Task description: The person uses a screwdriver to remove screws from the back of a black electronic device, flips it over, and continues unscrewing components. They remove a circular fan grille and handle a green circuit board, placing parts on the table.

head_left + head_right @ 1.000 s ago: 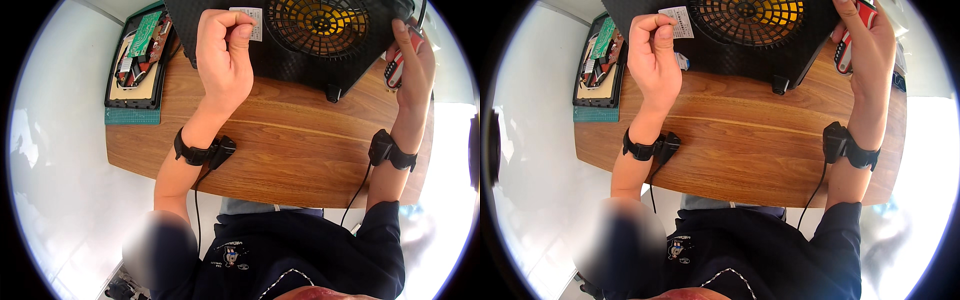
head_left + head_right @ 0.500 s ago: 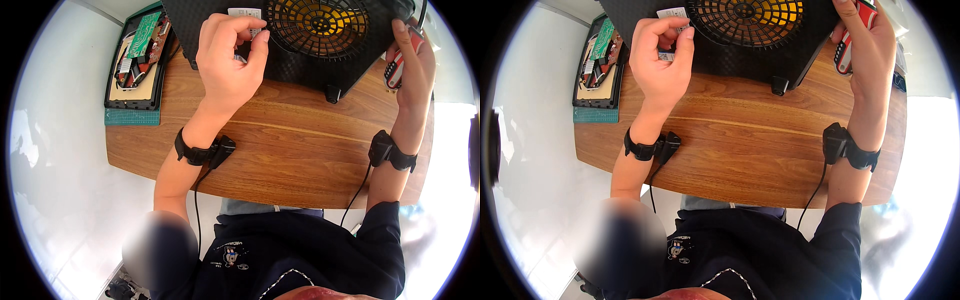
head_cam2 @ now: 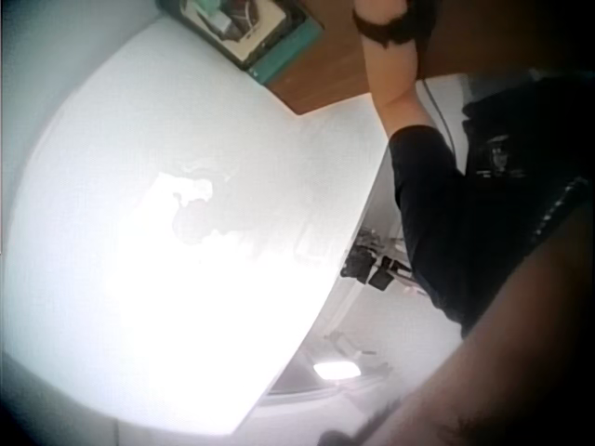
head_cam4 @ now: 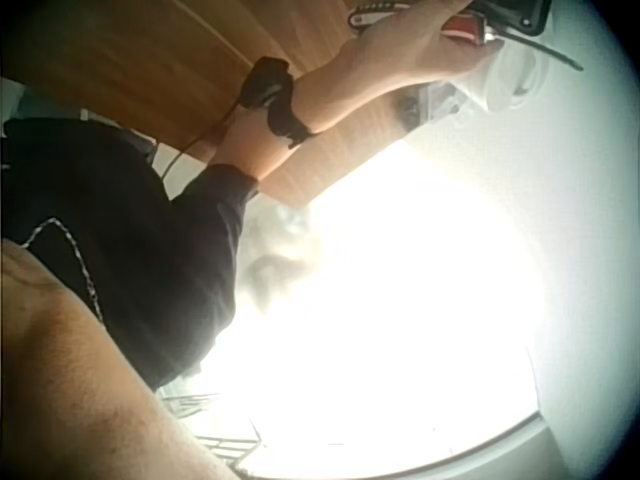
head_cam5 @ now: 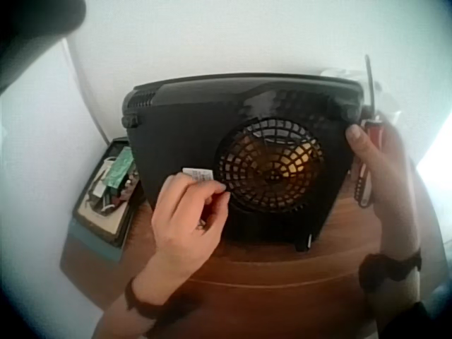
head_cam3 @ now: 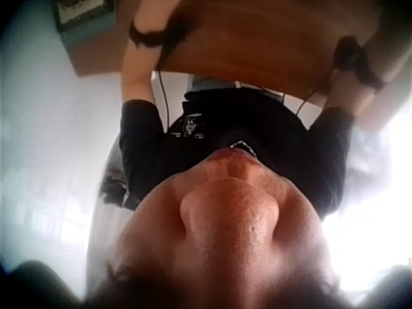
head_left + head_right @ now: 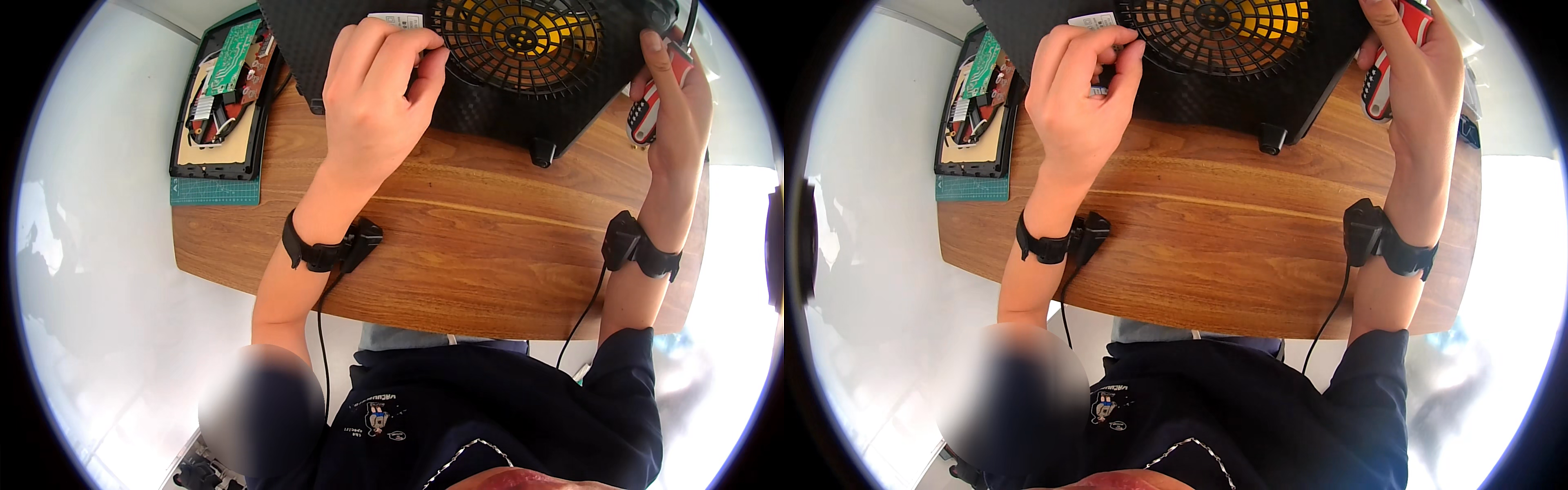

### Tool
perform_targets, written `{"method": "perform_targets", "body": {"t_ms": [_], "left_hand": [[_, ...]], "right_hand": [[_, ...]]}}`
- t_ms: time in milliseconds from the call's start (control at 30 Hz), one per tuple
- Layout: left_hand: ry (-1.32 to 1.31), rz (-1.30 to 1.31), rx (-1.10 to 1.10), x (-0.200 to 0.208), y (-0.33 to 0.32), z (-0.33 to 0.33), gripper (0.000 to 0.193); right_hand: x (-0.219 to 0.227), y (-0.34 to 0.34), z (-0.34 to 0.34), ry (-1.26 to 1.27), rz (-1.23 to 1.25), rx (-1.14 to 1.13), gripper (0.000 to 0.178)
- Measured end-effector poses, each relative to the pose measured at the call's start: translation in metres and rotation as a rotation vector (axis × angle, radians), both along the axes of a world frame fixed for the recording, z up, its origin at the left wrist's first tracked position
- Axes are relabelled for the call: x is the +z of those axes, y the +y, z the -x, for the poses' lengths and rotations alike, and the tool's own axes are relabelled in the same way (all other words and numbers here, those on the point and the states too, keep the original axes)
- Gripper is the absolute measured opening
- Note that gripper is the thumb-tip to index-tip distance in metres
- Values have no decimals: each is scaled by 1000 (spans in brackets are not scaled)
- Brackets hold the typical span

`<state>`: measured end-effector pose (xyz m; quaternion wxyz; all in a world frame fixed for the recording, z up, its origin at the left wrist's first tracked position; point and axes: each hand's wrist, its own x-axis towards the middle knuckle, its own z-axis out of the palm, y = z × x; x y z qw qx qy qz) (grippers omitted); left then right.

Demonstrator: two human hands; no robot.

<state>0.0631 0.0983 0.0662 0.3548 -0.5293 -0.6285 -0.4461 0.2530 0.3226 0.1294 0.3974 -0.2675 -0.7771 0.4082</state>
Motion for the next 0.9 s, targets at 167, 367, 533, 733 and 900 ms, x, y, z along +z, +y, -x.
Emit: {"method": "perform_targets", "body": {"t_ms": [167,367,533,733,900], "left_hand": [[25,74,-26,9,-4,5,19],[5,80,-35,14,-3,-1,20],[6,73,-4,3,-4,6,21],[-33,10,14,-4,-5,8,18],[4,-11,11,-2,-4,6,19]], "right_hand": [[0,-2,-1,-5,-6,2,75],[-1,-1,-2,-9,-20,6,75],[0,-6,-1,-1,-12,6,72],[1,-8,0,6,1,8,69],[1,-9,-1,11,4,7,66]]}}
